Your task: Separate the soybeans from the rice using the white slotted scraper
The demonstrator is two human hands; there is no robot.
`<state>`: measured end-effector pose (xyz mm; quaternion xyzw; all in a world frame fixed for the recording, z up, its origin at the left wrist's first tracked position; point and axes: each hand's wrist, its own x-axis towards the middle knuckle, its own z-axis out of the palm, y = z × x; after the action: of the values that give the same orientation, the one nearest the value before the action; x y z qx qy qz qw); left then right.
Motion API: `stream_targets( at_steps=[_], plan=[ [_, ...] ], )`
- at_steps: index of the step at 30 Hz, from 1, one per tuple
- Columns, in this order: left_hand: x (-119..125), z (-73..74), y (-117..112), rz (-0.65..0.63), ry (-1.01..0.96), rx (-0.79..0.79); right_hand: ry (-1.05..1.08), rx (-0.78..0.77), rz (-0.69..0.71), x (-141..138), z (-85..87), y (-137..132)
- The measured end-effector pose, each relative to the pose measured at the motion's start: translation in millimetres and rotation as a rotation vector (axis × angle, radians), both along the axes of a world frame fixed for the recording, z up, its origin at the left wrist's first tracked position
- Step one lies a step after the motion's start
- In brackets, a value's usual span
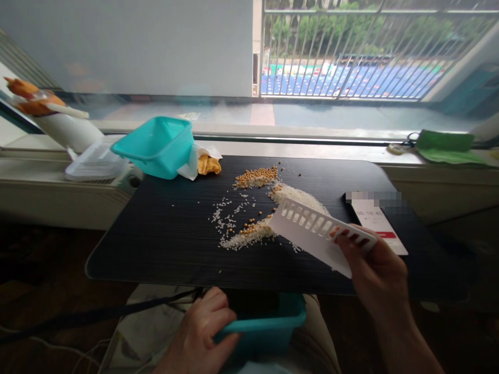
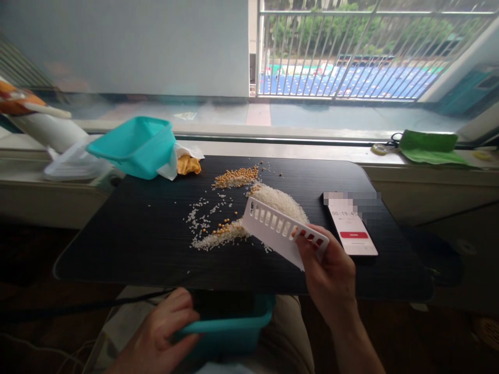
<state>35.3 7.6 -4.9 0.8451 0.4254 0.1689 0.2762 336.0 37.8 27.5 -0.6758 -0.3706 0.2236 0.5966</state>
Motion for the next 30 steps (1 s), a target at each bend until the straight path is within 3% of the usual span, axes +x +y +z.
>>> stream_targets(
  at_steps=[6, 12, 19, 30],
  plan=[
    [0.1, -1.1, -0.6, 0.000, -0.037, 0.007, 0.022, -0.012, -0.050, -11.0, 10.2, -2.4],
    [0.5, 0.8, -1.0, 0.008, -0.023, 0.005, -0.010, -0.004, 0.067, -16.1, 10.4, 2.8],
    [0.9, 1.5, 0.6, 0.003, -0.014, -0.014, -0.019, 0.011, 0.075, -11.4, 18.9, -13.2],
    [1.0, 2.2, 0.2, 0.009, -0.002, 0.009, 0.003, -0.019, 0.096, -8.6, 17.6, -27.1]
  ],
)
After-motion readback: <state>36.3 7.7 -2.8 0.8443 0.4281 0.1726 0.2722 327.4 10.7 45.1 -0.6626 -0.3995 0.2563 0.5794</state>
